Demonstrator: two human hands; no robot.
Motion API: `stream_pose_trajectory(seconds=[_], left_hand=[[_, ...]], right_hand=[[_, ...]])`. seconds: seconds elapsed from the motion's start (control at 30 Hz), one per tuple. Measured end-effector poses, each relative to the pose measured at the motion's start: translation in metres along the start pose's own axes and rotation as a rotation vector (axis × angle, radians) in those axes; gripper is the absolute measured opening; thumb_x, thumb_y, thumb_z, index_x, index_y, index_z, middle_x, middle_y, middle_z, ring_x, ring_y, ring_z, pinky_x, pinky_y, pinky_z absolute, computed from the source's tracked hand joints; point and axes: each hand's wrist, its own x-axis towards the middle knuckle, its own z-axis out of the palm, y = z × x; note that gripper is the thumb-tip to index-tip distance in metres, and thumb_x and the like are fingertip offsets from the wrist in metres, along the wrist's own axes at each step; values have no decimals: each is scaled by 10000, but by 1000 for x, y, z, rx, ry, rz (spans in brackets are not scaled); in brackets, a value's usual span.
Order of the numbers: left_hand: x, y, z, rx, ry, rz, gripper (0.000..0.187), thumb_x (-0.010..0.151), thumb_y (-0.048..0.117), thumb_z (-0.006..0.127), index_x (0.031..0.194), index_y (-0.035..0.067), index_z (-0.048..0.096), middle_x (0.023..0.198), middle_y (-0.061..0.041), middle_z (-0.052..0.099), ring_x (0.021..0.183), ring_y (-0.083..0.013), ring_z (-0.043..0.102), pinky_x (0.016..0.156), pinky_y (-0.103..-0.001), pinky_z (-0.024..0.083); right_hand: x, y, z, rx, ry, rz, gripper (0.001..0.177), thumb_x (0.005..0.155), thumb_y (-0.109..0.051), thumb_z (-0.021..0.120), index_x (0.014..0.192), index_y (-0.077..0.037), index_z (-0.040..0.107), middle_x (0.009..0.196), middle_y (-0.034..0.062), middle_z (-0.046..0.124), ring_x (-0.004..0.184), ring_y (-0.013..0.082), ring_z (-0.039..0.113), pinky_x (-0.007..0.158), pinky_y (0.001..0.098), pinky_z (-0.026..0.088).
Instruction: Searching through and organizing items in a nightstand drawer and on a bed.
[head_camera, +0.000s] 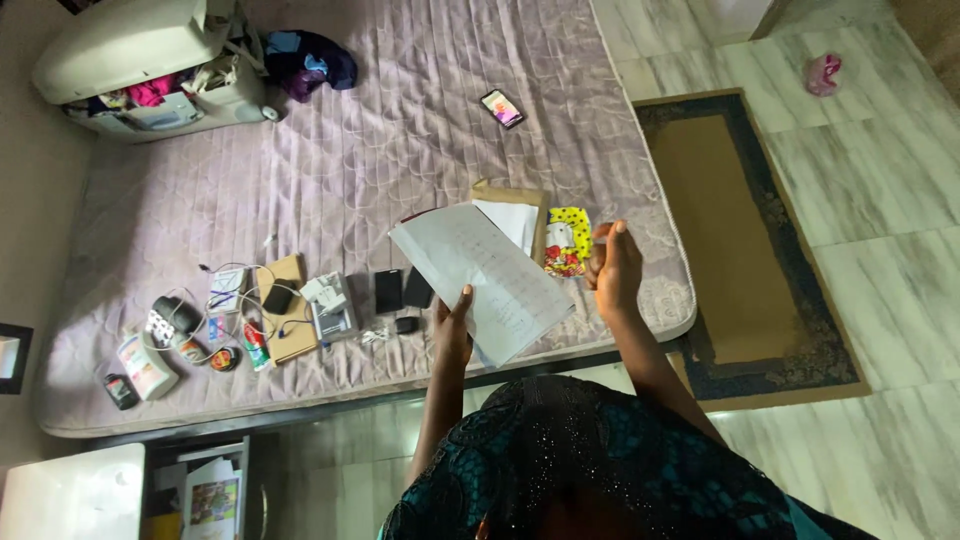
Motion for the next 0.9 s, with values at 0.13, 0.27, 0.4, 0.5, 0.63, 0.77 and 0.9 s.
stream_pose_trajectory(seconds=[0.13,0.27,0.4,0.5,0.63,0.77,0.9], left_hand=[[-3,-9,24,-31,-34,35,696,912,202,736,1517,39,432,1370,-144,614,1215,-283,606,985,-418,494],[-8,-13,32,-18,-19,11,690,909,192,742,1507,33,435,1365,-139,621,1196,-276,615,987,-402,500],[-13,-16,27,-2,-1,16,665,905,185,747,1481,14,460,1320,-152,652,1157,-282,636,956,-407,517],[-13,-14,19,18,12,37,652,895,187,744,1465,41,460,1288,-133,652,1133,-261,628,932,-397,517],[-10,-15,-4,35,23,22,622,911,205,750,1445,13,494,1294,-143,664,1146,-254,641,954,-384,517],[-7,4,-18,33,-23,19,644,902,219,758,1445,12,480,1303,-149,646,1153,-254,628,963,-387,502],[7,15,-26,83,11,-30,655,894,227,762,1438,-6,480,1294,-185,649,1152,-290,639,956,-425,518]], right_hand=[[13,-7,-19,91,-256,220,360,1039,-350,495,1318,-130,555,583,-44,330,424,48,244,382,257,186],[16,-14,-22,25,-315,295,615,902,-27,564,1462,-214,391,910,8,591,559,59,400,458,232,297],[24,6,-36,179,-353,350,735,816,61,601,1471,-189,381,1164,35,630,867,86,613,708,249,485],[22,11,-32,137,-387,220,647,875,-17,653,1450,-184,408,1171,62,673,941,111,642,831,274,527],[13,25,-32,178,-257,200,390,994,-302,667,1321,-150,520,786,-22,507,578,60,402,516,240,332],[-7,5,9,202,48,159,569,1024,-638,488,1031,-89,638,559,-62,241,415,50,200,381,268,157],[3,48,4,168,151,123,571,1058,-649,511,895,-102,526,577,-31,270,437,101,226,405,302,167]])
